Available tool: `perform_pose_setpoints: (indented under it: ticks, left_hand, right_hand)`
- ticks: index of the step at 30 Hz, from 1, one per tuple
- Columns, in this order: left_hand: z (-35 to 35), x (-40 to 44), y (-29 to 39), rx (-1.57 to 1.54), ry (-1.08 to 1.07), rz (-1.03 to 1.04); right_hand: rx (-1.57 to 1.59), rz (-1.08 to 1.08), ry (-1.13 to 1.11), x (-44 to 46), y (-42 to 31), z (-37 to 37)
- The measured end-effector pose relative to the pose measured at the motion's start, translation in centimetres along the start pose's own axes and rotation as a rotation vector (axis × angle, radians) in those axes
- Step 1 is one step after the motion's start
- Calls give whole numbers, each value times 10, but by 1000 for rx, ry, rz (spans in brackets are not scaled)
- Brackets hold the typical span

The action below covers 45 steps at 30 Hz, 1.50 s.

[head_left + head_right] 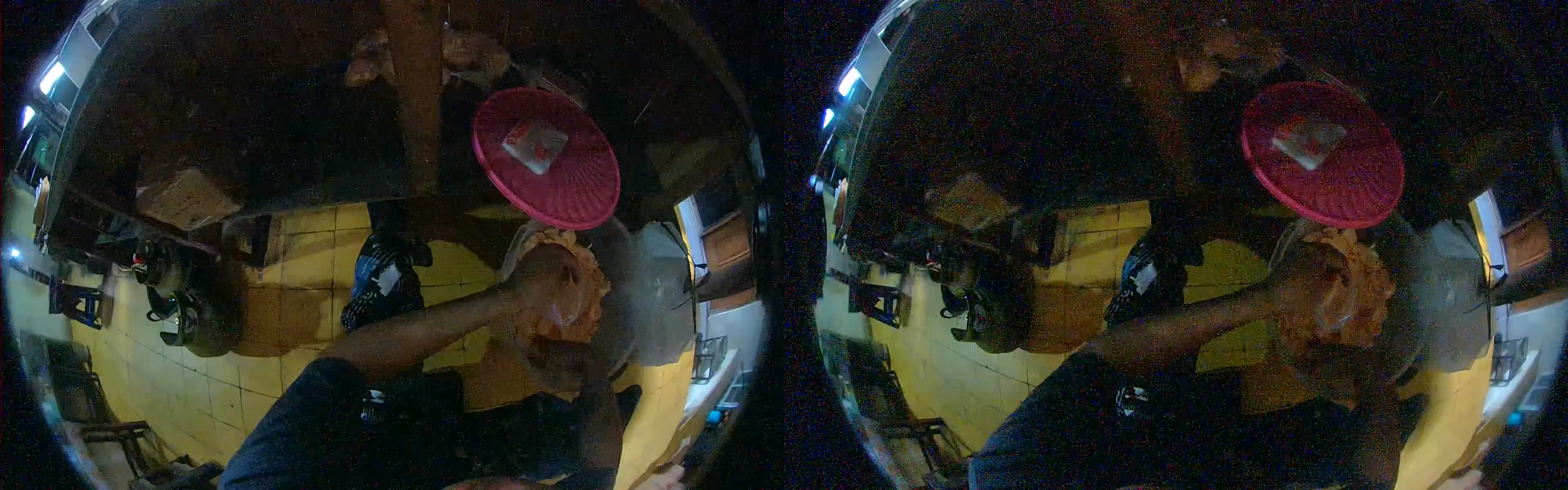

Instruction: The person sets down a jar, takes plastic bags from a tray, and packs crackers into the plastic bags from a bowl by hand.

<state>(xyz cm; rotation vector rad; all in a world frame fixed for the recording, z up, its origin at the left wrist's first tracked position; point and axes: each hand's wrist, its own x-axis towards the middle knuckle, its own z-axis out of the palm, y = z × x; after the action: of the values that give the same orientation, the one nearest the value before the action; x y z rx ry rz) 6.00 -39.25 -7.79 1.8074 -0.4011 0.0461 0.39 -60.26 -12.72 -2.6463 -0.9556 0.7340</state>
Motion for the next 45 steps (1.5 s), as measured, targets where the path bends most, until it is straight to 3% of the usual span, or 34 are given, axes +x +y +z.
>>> perform_pose_setpoints:
  ticks: [1, 5, 8, 10, 14, 17, 20, 22, 23, 25, 29, 31, 32, 34, 38, 40, 41, 43, 44, 45]
  left_hand:
    - [-2, -3, 3, 84, 56, 86]
    - [-9, -9, 20, 55, 17, 89]
    - [1, -5, 6, 67, -47, -41]
    - [-7, -9, 18, 67, -106, -100]
    - [-10, -4, 30, 56, -117, -255]
    - [-3, -5, 13, 179, -73, -91]
    - [0, -8, 8, 156, -39, -37]
    - [1, -8, 14, 199, 101, 36]
    - [4, -9, 11, 198, 101, 35]
    - [11, -9, 3, 137, -41, -115]
    - [17, -12, 9, 164, -130, 108]
    - [13, -10, 24, -485, -412, -130]
    - [10, -12, 32, -484, -417, -131]
    - [3, -17, 47, -152, -139, 13]
    - [13, -21, 33, -361, -267, -136]
    - [32, -21, 12, -73, -176, 9]
    - [37, -19, 9, -74, -175, 9]
    - [43, -16, 6, -366, -183, 134]
    - [45, -14, 4, -367, -184, 134]
    - [48, -13, 2, -798, -303, -86]
  right_hand:
    - [-1, -31, -44, 0, 6, 6]
    - [13, -143, -215, -2, 41, 31]
    - [17, -201, -306, 1, 56, 23]
    - [49, -68, -410, 7, -12, -32]
    - [185, 73, -431, -1, -32, -54]
    - [84, -34, -281, -4, -29, -59]
    - [95, 82, -176, -16, -14, -67]
    - [1448, 396, -147, -19, 39, -49]
    - [1448, 397, -149, -25, 37, -58]
    - [882, 28, 69, -47, 24, -98]
    - [1039, 171, 124, -46, -23, -140]
    - [856, 283, 186, -34, -23, -128]
    - [860, 285, 188, -28, -14, -115]
    - [927, 243, 165, -17, -15, -104]
    - [977, 411, 48, -15, -11, -100]
    - [614, 119, 372, -12, 33, -55]
    - [614, 119, 371, -13, 11, -69]
    - [862, 379, 255, -18, -33, -99]
    - [861, 381, 255, -18, -30, -98]
    - [612, 304, 250, -18, -22, -94]
